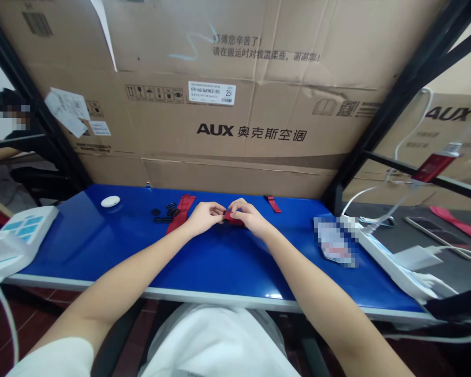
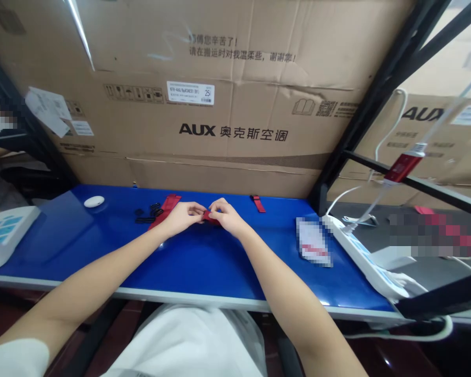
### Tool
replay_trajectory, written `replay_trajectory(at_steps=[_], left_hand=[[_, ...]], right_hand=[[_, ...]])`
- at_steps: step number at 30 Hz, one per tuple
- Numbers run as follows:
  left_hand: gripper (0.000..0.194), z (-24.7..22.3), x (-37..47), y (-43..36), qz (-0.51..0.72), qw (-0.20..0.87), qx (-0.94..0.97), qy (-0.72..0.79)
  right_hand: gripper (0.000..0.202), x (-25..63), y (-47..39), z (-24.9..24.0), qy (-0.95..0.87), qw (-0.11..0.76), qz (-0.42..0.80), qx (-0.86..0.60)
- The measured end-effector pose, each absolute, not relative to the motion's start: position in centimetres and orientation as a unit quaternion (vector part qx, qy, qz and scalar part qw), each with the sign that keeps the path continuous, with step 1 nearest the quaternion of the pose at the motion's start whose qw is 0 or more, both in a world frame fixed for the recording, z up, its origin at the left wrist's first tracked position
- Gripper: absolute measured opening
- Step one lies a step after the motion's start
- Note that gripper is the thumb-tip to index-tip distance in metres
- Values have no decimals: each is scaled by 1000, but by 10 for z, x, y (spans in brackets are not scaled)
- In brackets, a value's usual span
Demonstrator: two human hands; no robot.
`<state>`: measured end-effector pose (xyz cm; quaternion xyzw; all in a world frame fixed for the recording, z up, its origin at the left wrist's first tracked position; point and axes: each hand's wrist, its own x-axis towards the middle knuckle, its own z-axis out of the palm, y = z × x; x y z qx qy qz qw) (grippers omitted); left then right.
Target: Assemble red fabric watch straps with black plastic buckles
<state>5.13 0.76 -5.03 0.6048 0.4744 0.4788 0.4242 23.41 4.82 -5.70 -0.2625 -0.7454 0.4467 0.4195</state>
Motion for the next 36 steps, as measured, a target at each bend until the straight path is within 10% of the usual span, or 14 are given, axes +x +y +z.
replay_trajectory(at_steps=[13, 21, 28, 36], left_hand=[[20, -47, 54, 5, 500, 471, 570, 451], [34, -46, 50, 4, 510, 554, 529, 392], [36, -41, 30, 13, 466, 588, 544, 376], [15, -56, -3, 39, 438, 349, 590, 581]], right_hand=[[15, 233, 48, -60, -792, 380, 332, -342], [35, 232, 48, -61, -683, 428, 520, -283], [33, 246, 66, -74, -819, 325, 193, -432], [11, 254, 81, -84, -773, 288, 164, -541]])
